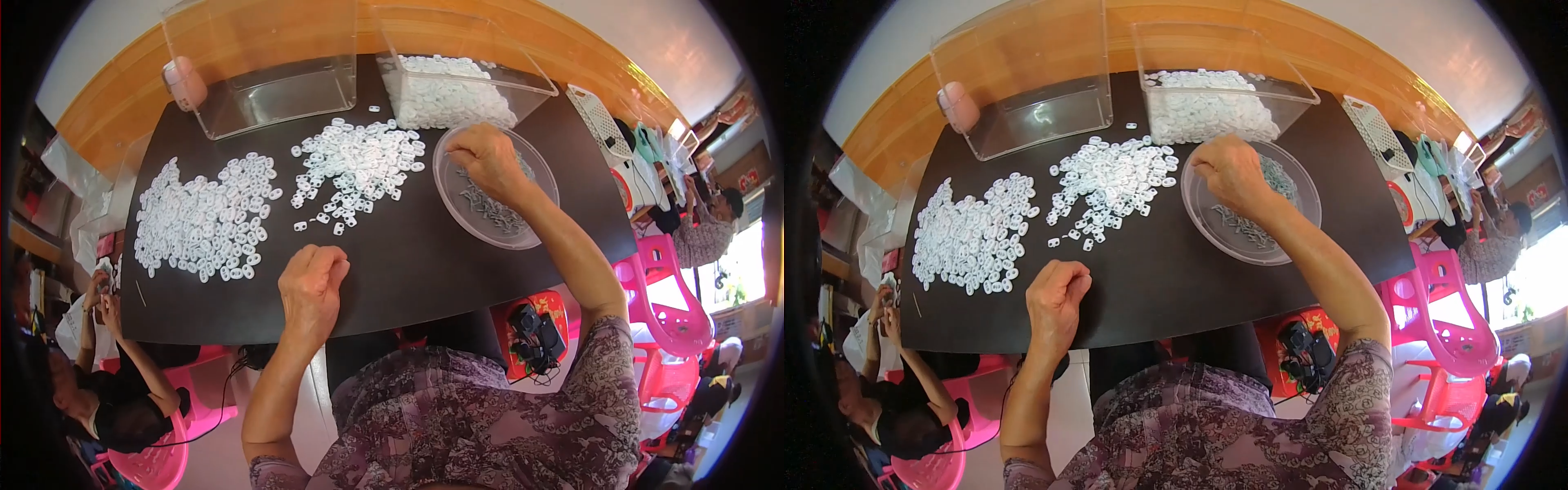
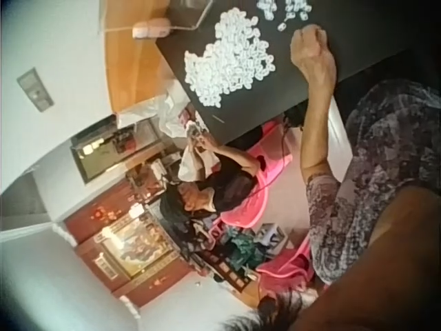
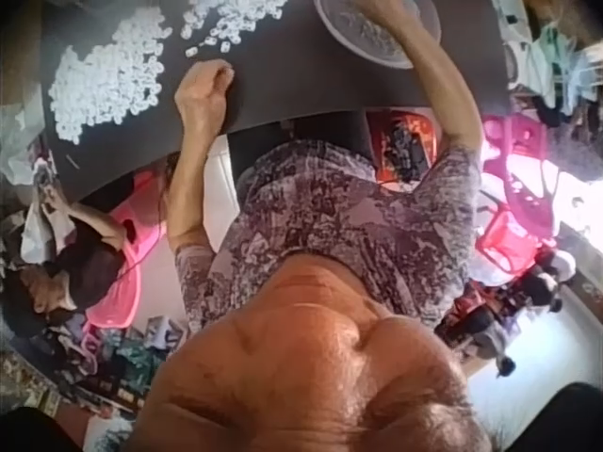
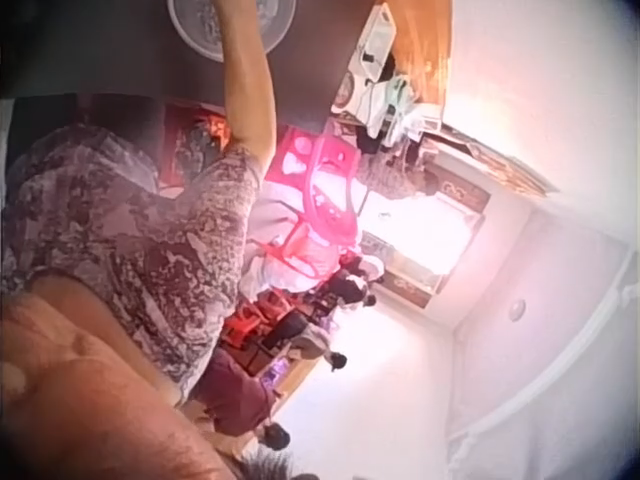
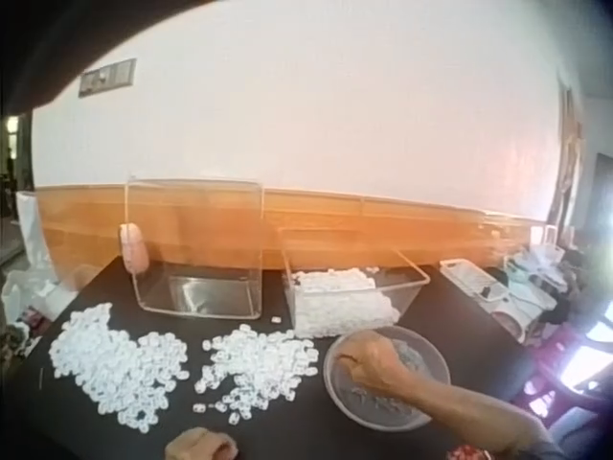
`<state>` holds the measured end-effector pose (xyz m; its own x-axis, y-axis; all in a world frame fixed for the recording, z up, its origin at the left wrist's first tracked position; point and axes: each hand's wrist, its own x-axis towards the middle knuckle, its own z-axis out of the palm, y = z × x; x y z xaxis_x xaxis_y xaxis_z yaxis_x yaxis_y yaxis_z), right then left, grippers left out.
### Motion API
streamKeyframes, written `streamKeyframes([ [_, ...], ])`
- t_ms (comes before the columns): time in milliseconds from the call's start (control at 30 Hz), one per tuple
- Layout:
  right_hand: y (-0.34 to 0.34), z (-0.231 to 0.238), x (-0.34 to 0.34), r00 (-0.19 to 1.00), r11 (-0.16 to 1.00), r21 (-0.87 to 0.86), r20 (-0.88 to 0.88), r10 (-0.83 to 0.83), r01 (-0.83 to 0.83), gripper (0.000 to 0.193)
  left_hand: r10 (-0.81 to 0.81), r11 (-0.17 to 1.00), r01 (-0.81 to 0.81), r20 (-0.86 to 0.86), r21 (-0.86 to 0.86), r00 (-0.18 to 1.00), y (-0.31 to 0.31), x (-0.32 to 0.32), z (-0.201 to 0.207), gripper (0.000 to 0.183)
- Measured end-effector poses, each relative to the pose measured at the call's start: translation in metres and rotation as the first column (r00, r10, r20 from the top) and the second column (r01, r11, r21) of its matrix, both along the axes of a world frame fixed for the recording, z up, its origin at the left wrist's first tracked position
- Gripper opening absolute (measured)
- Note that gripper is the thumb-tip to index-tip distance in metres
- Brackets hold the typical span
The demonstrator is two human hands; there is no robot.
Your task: Assemble small plastic components by manually inserting pins into them.
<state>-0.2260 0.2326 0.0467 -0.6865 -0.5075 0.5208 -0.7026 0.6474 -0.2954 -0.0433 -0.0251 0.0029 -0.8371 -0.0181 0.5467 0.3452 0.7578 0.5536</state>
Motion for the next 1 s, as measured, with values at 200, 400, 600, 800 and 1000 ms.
streamKeyframes([
  [200,0.030,-0.005,-0.004,1.000,0.988,0.154,0.032,0.000,-0.004,0.004,-0.159,0.837,-0.002,0.247,0.547,0.956,0.025,0.015,-0.005,0.014],
  [400,0.033,-0.027,0.013,0.990,0.979,0.191,0.133,0.044,-0.069,0.005,-0.126,0.889,0.035,0.169,0.457,0.977,0.028,0.016,-0.016,0.019],
  [600,0.023,-0.044,0.010,0.996,0.951,0.296,0.034,0.080,-0.086,0.009,-0.150,0.851,0.039,0.170,0.524,0.974,0.029,0.015,-0.018,0.019],
  [800,0.028,-0.030,0.010,0.967,0.992,0.125,0.255,-0.026,-0.007,0.011,-0.149,0.838,0.025,0.186,0.545,0.971,0.029,0.017,-0.019,0.017],
  [1000,0.036,-0.014,0.031,0.916,0.999,-0.020,0.401,-0.029,0.041,0.010,-0.151,0.816,0.008,0.198,0.579,0.968,0.028,0.020,-0.019,0.015],
])
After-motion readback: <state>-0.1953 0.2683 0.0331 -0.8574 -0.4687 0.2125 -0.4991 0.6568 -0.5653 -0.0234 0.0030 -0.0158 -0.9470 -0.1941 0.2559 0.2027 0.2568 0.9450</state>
